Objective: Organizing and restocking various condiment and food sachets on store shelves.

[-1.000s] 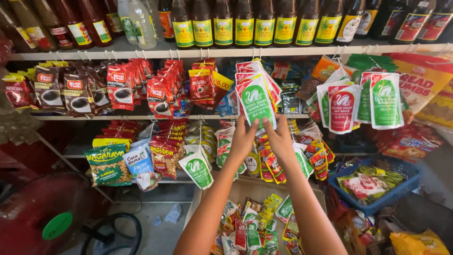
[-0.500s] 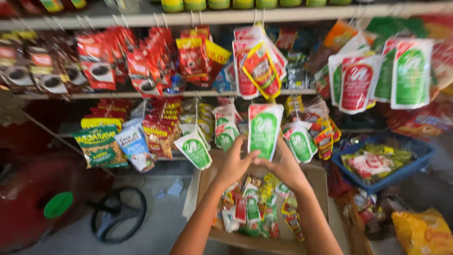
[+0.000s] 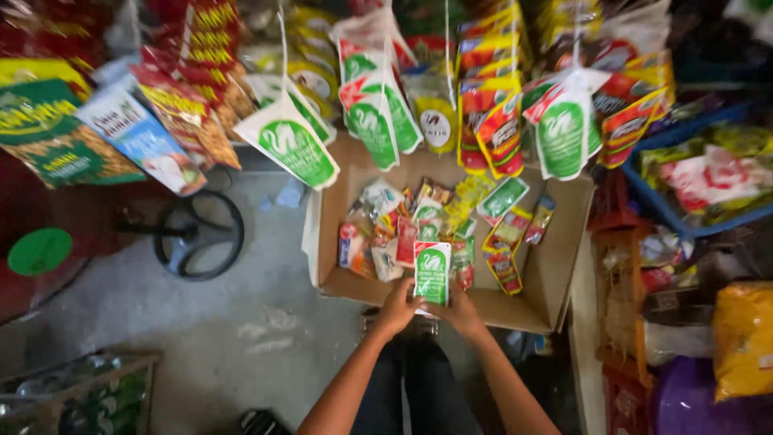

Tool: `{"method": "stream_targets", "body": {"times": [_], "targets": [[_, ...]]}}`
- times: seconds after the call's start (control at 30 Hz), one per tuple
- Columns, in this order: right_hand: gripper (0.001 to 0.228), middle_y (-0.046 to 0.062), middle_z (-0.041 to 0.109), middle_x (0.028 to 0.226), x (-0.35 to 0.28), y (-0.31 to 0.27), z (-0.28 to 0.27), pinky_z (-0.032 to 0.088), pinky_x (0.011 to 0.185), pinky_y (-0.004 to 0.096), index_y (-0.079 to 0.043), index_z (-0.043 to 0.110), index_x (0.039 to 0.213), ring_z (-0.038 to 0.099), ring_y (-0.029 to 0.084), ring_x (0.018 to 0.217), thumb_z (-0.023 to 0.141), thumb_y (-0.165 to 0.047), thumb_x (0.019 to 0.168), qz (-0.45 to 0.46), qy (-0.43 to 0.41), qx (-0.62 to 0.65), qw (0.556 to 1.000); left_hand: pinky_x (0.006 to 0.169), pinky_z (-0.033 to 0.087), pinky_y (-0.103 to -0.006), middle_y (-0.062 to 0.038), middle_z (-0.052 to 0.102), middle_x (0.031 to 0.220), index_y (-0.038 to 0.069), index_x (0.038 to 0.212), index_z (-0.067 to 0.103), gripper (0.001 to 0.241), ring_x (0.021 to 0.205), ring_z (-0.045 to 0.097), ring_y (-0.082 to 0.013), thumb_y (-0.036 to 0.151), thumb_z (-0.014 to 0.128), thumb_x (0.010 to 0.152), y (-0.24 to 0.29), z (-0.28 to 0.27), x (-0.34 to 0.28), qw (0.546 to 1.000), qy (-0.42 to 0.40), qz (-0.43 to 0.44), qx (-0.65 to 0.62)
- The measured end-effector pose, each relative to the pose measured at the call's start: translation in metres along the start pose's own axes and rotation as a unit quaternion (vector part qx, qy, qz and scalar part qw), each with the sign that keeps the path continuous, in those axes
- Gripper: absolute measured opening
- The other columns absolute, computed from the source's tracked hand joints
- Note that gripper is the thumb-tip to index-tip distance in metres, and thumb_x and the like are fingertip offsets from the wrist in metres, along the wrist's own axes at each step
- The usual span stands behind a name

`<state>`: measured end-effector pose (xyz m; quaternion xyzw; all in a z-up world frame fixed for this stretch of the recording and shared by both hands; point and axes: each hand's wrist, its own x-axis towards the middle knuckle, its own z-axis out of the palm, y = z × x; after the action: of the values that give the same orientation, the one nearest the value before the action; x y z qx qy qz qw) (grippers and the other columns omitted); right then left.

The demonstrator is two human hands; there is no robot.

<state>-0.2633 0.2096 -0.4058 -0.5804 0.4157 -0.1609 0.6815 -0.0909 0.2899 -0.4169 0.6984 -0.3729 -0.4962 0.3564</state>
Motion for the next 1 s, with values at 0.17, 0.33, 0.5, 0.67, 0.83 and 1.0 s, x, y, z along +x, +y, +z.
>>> {"method": "stream_targets", "body": {"times": [0.17,0.33,0.5,0.67,0.83,1.0], "targets": [[0.053,0.010,0.074,0.117,0.015,0.050,0.008,0.058,0.090,0.034,-0.003,0.063,0.131,0.067,0.016,0.101,0.086,-0.010,0.084,-0.010,0.008,-0.004,1.000,0.089,0.054,-0.0408,-0.016,0.069,0.115,0.007,0.130,0.060,0.048,0.103,0.068,-0.0294,0.010,0.075,0.086,-0.071,0.027,0.025,0.998,0.041,0.035,0.019],[0.061,0.006,0.069,0.118,0.059,0.106,0.006,0.059,0.085,0.034,-0.002,0.049,0.136,0.067,0.017,0.103,0.081,-0.003,0.084,-0.030,0.068,0.039,0.996,0.096,0.050,-0.0450,-0.020,0.067,0.122,0.004,0.135,0.061,0.050,0.113,0.064,-0.0344,0.007,0.078,0.088,-0.076,0.014,0.053,0.986,0.102,0.122,0.058],[0.055,0.004,0.068,0.104,0.061,0.170,-0.009,0.057,0.075,0.034,-0.005,0.040,0.142,0.067,0.017,0.088,0.066,-0.005,0.093,0.063,0.124,0.009,0.990,0.087,0.055,-0.0406,-0.012,0.068,0.117,0.010,0.129,0.064,0.049,0.103,0.065,-0.0279,0.010,0.078,0.082,-0.083,0.008,0.054,0.993,0.081,0.021,0.078],[0.036,0.008,0.066,0.101,0.047,0.164,0.000,0.054,0.078,0.035,0.000,0.057,0.126,0.063,0.017,0.089,0.068,0.001,0.092,-0.013,0.087,0.020,0.996,0.094,0.055,-0.0385,-0.011,0.067,0.125,0.009,0.130,0.061,0.045,0.112,0.066,-0.0249,0.006,0.074,0.087,-0.075,0.017,0.040,0.994,0.040,0.097,-0.007],[0.026,0.005,0.072,0.109,0.028,-0.020,0.007,0.056,0.086,0.033,-0.003,0.063,0.119,0.069,0.015,0.099,0.068,-0.004,0.093,-0.064,0.095,0.035,0.993,0.091,0.057,-0.0373,-0.010,0.066,0.126,0.010,0.129,0.060,0.041,0.106,0.068,-0.0257,0.009,0.077,0.092,0.037,-0.006,0.026,0.991,0.043,0.128,-0.015],[0.028,0.006,0.074,0.108,0.023,-0.133,-0.004,0.057,0.083,0.032,-0.007,0.063,0.124,0.071,0.016,0.097,0.065,-0.008,0.096,-0.080,0.142,0.009,0.987,0.089,0.059,-0.0335,-0.009,0.066,0.126,0.009,0.130,0.056,0.041,0.111,0.069,-0.0215,0.001,0.071,0.093,0.130,-0.040,0.030,0.974,0.030,0.212,-0.070]]}}
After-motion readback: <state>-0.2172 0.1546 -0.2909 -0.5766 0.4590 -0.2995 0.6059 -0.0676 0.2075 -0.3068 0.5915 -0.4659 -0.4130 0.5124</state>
